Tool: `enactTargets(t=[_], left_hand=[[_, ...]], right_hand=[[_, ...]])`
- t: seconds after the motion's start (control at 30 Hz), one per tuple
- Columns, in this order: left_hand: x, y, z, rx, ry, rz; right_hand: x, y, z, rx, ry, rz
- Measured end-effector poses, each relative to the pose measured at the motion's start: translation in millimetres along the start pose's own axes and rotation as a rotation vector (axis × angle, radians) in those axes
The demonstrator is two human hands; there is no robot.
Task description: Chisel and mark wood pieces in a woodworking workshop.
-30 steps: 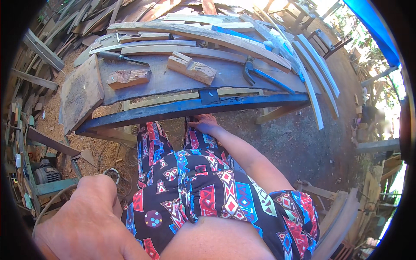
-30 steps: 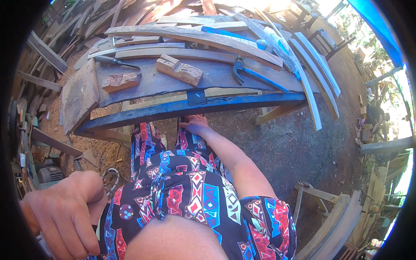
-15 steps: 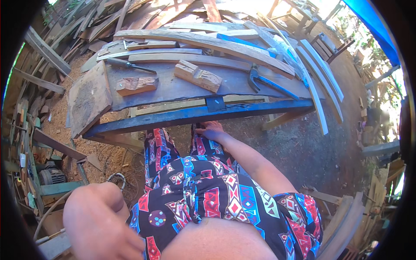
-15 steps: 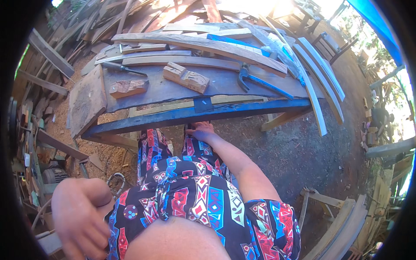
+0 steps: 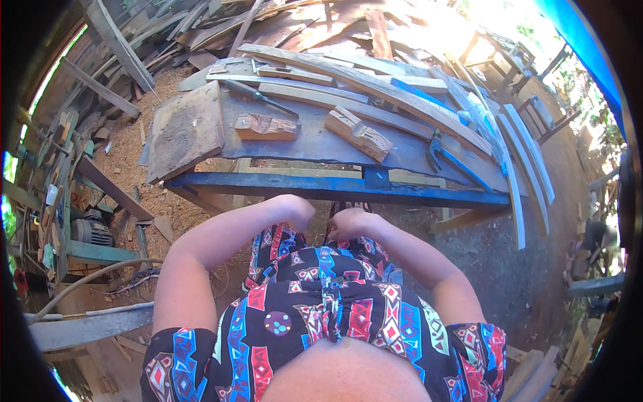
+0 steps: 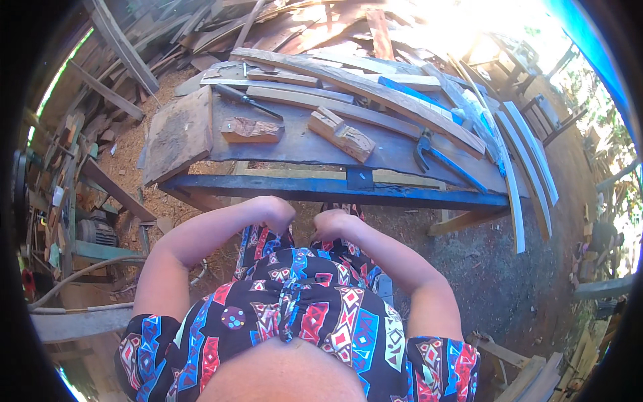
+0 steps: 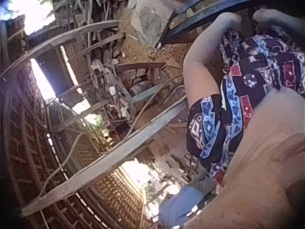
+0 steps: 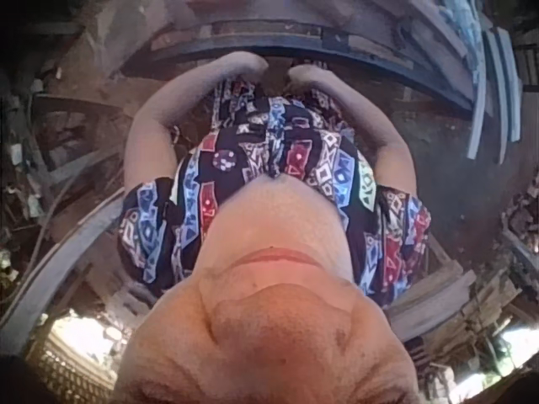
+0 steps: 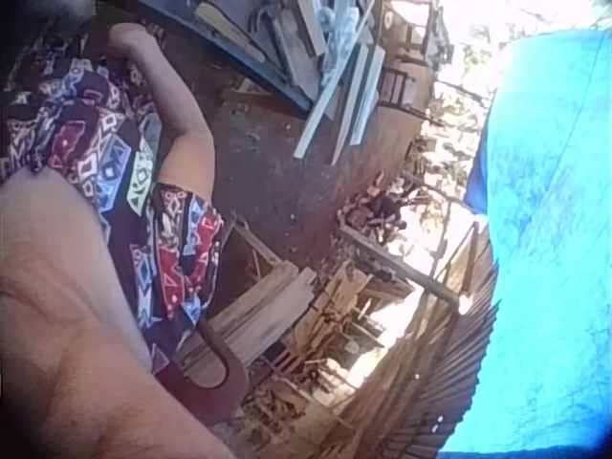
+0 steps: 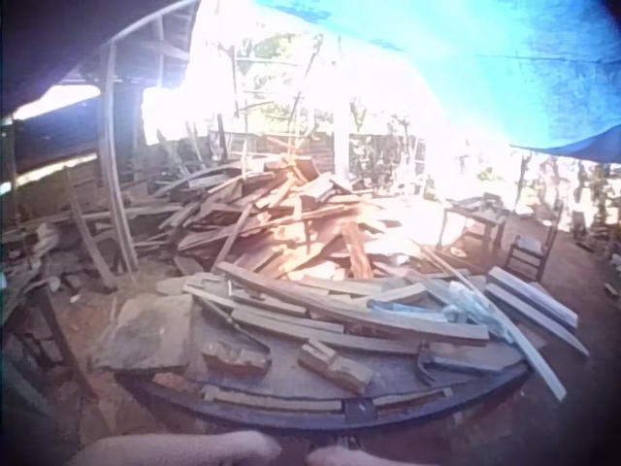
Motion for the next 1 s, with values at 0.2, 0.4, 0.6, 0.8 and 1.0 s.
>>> enactTargets(t=[0.2,0.4,0.6,0.8,1.0], left_hand=[[40,-54,-67,-0.041,0.273,-0.006],[48,-89,-68,-0.144,0.711,0.176],[75,-139,-93,-0.164,0.646,0.654],[66,-134,-98,-0.058,0.767,0.567],[63,-135,-96,-0.068,0.697,0.634]], right_hand=[[-71,-140,89,-0.782,0.468,-0.151],[-64,-230,116,-1.106,-0.309,-0.635],[-67,-230,50,-1.039,-0.066,-0.526],[-70,-258,85,-0.847,-0.163,-0.578],[-77,-286,108,-1.203,-0.195,-0.525]])
Point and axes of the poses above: each hand's wrist, its own z-axis away from the middle knuckle, its own x-axis out of the palm, y = z × x, the point moved 7 cm from there along -z, towards the middle knuckle, and after that the axes turned 13 degrees about -y, right-handed, at the moved point
